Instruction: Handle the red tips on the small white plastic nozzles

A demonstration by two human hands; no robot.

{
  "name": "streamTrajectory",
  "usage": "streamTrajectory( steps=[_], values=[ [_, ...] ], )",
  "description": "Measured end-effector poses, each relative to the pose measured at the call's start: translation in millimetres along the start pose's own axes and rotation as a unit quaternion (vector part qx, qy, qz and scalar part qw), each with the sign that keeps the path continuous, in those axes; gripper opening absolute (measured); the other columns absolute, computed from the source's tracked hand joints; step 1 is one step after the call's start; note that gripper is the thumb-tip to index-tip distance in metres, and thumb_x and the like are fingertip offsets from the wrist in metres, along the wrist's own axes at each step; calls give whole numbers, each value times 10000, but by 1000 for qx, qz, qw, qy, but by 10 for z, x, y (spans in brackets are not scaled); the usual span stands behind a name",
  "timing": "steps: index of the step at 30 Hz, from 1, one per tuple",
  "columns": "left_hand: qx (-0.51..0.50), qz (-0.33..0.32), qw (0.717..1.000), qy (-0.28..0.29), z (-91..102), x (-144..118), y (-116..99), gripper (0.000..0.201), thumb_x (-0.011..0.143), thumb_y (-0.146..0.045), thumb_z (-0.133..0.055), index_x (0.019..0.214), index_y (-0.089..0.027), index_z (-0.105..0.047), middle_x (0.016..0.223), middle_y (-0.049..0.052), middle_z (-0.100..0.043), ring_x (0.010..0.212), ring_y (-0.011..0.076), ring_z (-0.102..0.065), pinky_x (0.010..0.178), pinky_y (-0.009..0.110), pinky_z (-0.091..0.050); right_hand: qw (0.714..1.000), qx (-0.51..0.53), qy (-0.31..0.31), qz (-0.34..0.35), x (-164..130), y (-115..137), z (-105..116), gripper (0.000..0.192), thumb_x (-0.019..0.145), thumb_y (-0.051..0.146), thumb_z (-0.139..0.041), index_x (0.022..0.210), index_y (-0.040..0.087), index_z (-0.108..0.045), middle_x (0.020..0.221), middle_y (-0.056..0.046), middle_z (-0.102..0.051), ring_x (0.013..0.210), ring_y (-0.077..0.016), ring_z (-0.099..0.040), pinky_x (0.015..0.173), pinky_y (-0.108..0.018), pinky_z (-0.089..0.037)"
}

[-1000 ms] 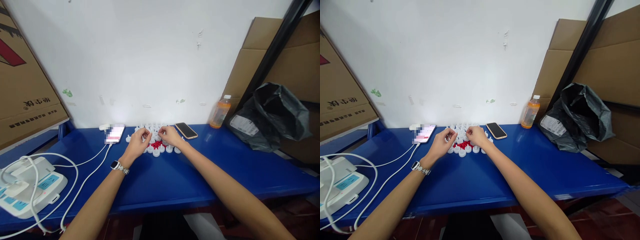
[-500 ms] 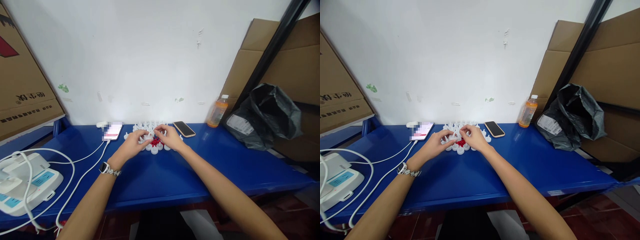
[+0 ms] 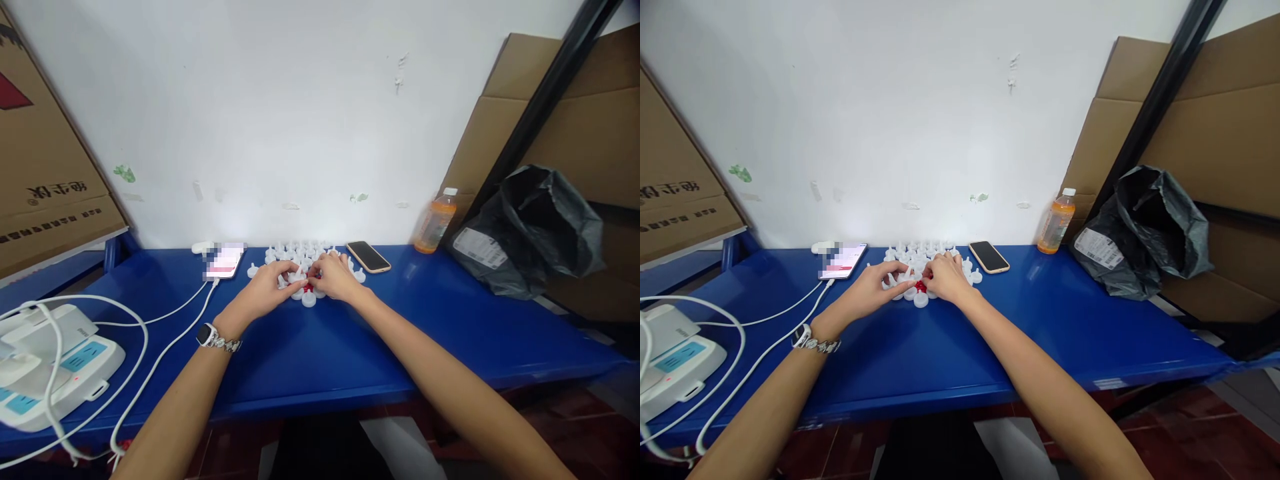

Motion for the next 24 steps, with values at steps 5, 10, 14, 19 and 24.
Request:
streamTrajectory(
  steps=[5, 10, 14, 19, 24],
  values=[
    [-10, 12, 1000, 5, 0, 0, 1, 382, 894, -545, -567, 1039, -209, -677, 1010, 45, -708, 777, 174, -604, 704, 299, -466, 975, 205, -82, -29, -13, -21, 113, 115, 811, 291, -682, 801, 180, -711, 812, -35, -699, 781, -169, -582, 743, -300, -418],
    [-4, 3, 1000, -2, -22, 7, 29, 395, 902, -555, -551, 1038, -205, -674, 1013, 59, -705, 818, 188, -613, 733, 309, -476, 943, 324, -49, -65, -45, -34, 91, 215, 738, 359, -752, 745, 156, -678, 667, -20, -678, 606, -134, -593, 568, -244, -433],
    [-1, 7, 1000, 0, -29, 8, 32, 407, 910, -561, -534, 1051, -203, -667, 1045, 71, -695, 870, 203, -619, 765, 322, -486, 944, 315, -48, -82, -40, -77, 28, 259, 703, 382, -781, 701, 161, -647, 625, -14, -665, 581, -135, -602, 523, -230, -418],
    [1, 9, 1000, 4, -28, 11, 32, 419, 920, -565, -513, 1073, -202, -656, 1056, 76, -677, 840, 198, -611, 750, 326, -482, 923, 369, -83, -73, -7, -90, 40, 331, 711, 466, -770, 712, 170, -621, 617, -12, -662, 573, -135, -601, 538, -240, -429],
    [-5, 15, 1000, 18, -53, 10, 6, 403, 966, -548, -423, 1118, -204, -567, 904, 39, -645, 747, 181, -591, 694, 307, -452, 847, 518, -107, -52, -17, 49, 93, 374, 721, 522, -758, 794, 179, -629, 718, -33, -722, 639, -146, -637, 632, -267, -487]
  ],
)
Point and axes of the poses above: each hand's wrist, its own x-axis towards the middle knuckle, its own z-axis out of the back of the hand, y = z × x, the point moved 2 cm from there along x, towards the middle knuckle
